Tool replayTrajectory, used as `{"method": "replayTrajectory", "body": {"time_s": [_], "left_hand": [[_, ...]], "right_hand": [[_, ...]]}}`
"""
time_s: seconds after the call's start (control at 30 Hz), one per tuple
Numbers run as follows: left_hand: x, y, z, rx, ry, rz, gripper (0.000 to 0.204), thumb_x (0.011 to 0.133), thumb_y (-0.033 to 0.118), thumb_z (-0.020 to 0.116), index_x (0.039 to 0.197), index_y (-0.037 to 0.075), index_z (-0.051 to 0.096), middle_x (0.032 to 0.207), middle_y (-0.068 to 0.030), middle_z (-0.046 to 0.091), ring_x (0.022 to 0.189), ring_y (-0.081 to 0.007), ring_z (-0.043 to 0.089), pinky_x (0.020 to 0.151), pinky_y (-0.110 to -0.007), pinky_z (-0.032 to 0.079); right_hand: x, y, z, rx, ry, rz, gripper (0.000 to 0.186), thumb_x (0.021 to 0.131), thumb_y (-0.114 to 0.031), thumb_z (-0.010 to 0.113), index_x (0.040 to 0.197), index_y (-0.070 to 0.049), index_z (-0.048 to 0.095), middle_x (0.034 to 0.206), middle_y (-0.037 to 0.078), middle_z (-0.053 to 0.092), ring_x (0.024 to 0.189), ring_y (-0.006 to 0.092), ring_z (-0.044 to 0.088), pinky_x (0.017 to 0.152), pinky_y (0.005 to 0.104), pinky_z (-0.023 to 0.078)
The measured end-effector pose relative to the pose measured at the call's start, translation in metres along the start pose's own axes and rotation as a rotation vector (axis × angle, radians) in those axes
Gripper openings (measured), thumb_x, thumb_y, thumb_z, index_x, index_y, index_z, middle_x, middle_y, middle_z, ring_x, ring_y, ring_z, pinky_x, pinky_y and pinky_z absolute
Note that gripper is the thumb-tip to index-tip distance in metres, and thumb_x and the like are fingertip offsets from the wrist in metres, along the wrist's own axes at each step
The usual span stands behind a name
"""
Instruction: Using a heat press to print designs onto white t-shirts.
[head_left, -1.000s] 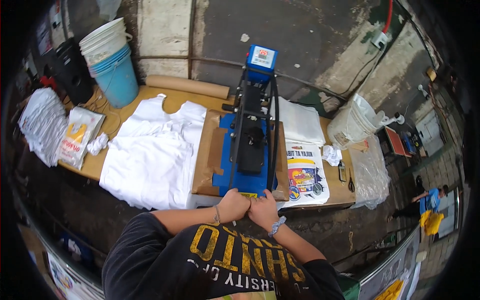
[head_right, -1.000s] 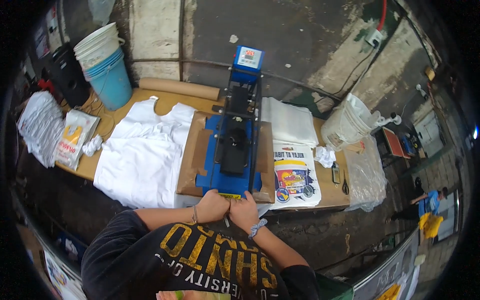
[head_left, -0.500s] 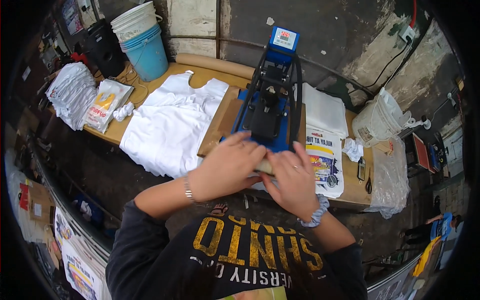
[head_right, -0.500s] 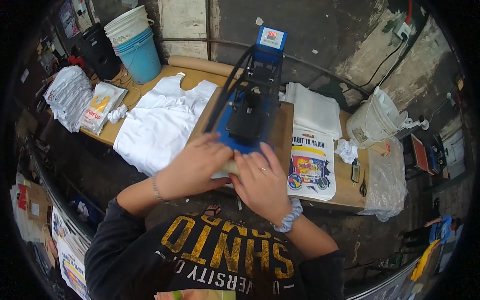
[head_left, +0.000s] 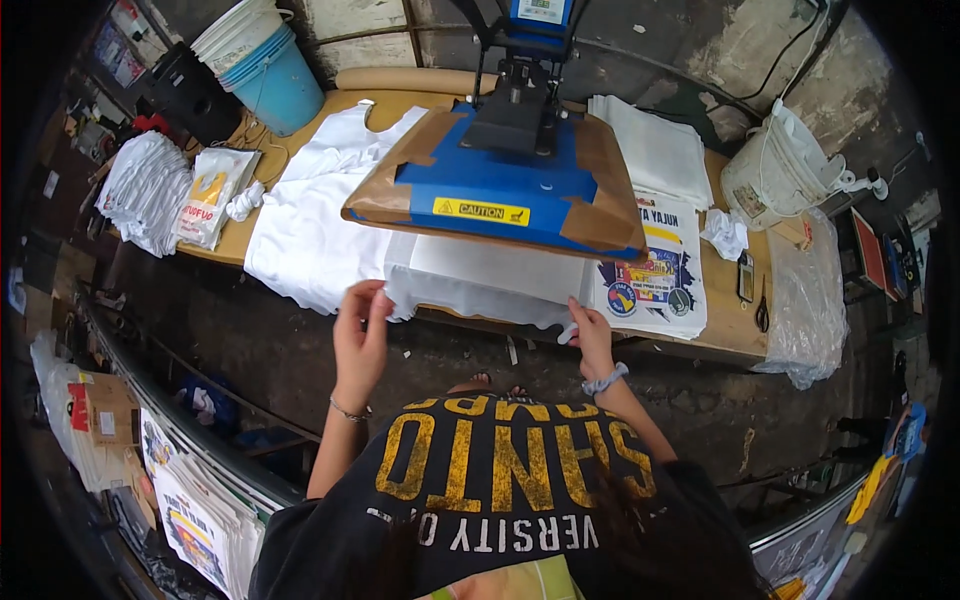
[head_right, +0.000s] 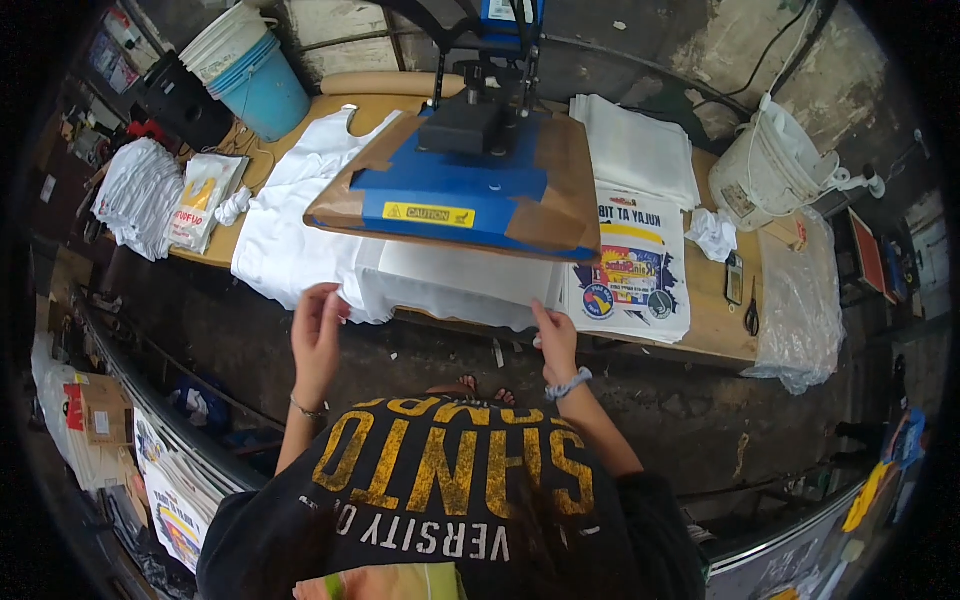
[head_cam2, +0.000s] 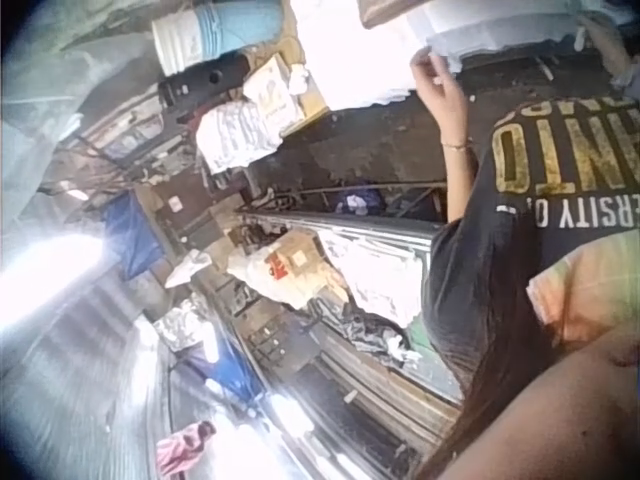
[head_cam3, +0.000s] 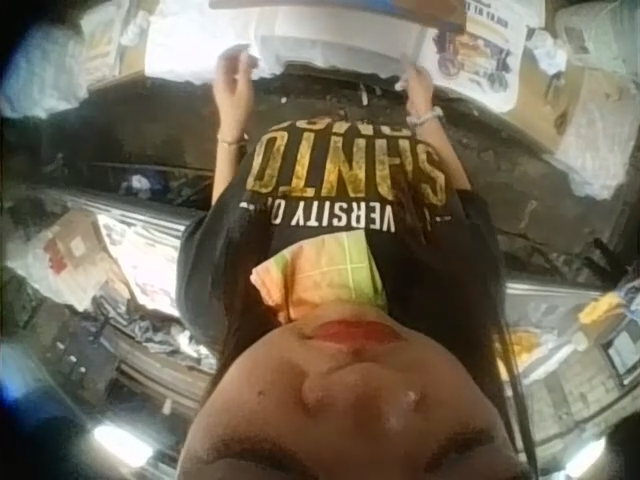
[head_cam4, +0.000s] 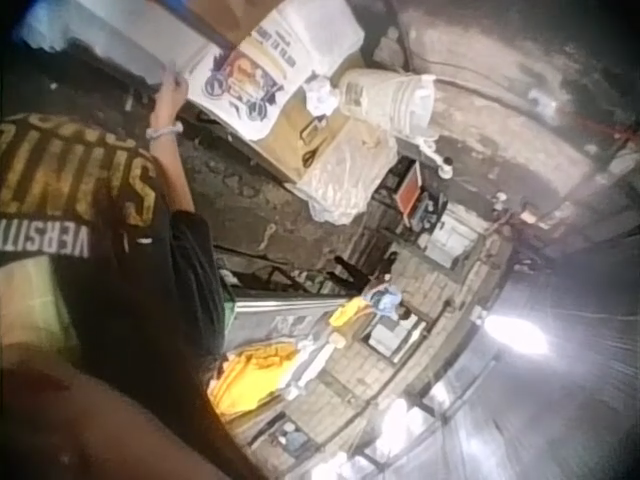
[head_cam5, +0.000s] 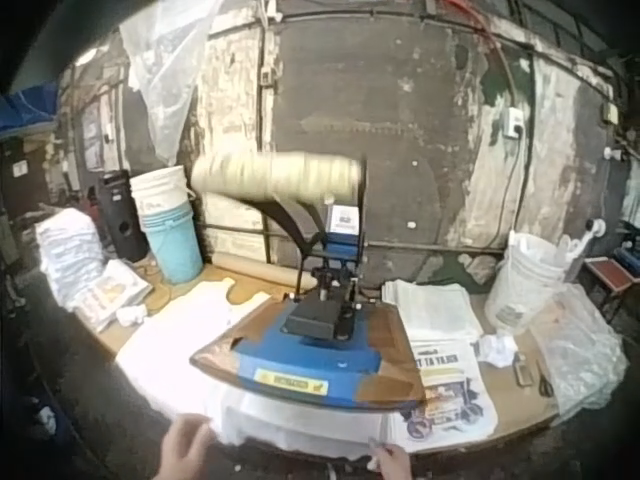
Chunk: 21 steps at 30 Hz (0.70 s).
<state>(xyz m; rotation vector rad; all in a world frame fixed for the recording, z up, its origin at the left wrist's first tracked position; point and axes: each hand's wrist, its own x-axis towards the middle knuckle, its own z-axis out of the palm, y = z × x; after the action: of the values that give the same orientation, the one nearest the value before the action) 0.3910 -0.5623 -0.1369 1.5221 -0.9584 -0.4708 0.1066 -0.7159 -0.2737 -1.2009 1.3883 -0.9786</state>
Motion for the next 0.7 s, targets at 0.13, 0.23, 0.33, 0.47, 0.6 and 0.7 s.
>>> {"method": "replayTrajectory", "body": {"time_s": [0.13,0.23,0.33,0.47,0.6,0.7], "left_hand": [[0.000,-0.015,0.019,0.173,-0.209,-0.026,0.020,0.094,0.012,0.056,0.111,0.003,0.057,0.082,-0.0042,0.061,0.072,-0.0079,0.057,0.062,-0.023,0.046],[0.005,-0.025,0.031,0.188,-0.260,-0.052,0.018,0.093,0.014,0.057,0.107,0.003,0.059,0.076,-0.0047,0.061,0.068,-0.0087,0.058,0.059,-0.024,0.045],[0.003,-0.036,0.041,0.227,-0.307,-0.112,0.017,0.093,0.016,0.057,0.100,0.001,0.062,0.072,-0.0067,0.061,0.065,-0.0121,0.059,0.060,-0.025,0.046],[-0.006,-0.046,0.063,0.310,-0.374,-0.143,0.020,0.093,0.020,0.058,0.099,0.002,0.062,0.074,-0.0097,0.062,0.064,-0.0183,0.060,0.060,-0.028,0.047],[-0.016,-0.056,0.108,0.441,-0.456,-0.267,0.018,0.091,0.021,0.060,0.096,0.004,0.063,0.077,-0.0109,0.065,0.068,-0.0244,0.063,0.061,-0.032,0.048],[-0.032,-0.065,0.152,0.603,-0.449,-0.301,0.020,0.089,0.025,0.061,0.094,0.006,0.064,0.080,-0.0133,0.066,0.070,-0.0284,0.064,0.063,-0.036,0.050]], "right_hand": [[0.016,-0.001,0.016,0.376,-0.206,0.670,0.049,0.079,-0.048,0.072,0.095,-0.002,0.063,0.072,0.006,0.061,0.049,0.0113,0.052,0.047,0.0260,0.045],[0.018,-0.012,0.022,0.424,-0.176,0.666,0.045,0.083,-0.043,0.069,0.100,-0.002,0.062,0.073,0.005,0.059,0.046,0.0125,0.047,0.047,0.0247,0.041],[0.026,-0.027,0.012,0.375,-0.204,0.556,0.037,0.086,-0.033,0.067,0.103,-0.001,0.061,0.074,0.006,0.060,0.043,0.0136,0.048,0.044,0.0255,0.043],[0.096,-0.044,-0.019,0.490,0.053,-0.044,0.014,0.089,-0.013,0.057,0.095,-0.001,0.060,0.075,0.004,0.060,0.052,0.0121,0.056,0.047,0.0254,0.050],[0.240,-0.049,-0.085,0.346,0.161,-0.206,0.021,0.080,-0.002,0.059,0.091,-0.010,0.043,0.066,0.000,0.046,0.054,0.0079,0.041,0.045,0.0248,0.033],[0.355,-0.045,-0.128,0.220,0.159,-0.316,0.031,0.078,0.003,0.056,0.102,-0.012,0.044,0.076,0.004,0.051,0.061,0.0100,0.046,0.051,0.0264,0.038]]}}
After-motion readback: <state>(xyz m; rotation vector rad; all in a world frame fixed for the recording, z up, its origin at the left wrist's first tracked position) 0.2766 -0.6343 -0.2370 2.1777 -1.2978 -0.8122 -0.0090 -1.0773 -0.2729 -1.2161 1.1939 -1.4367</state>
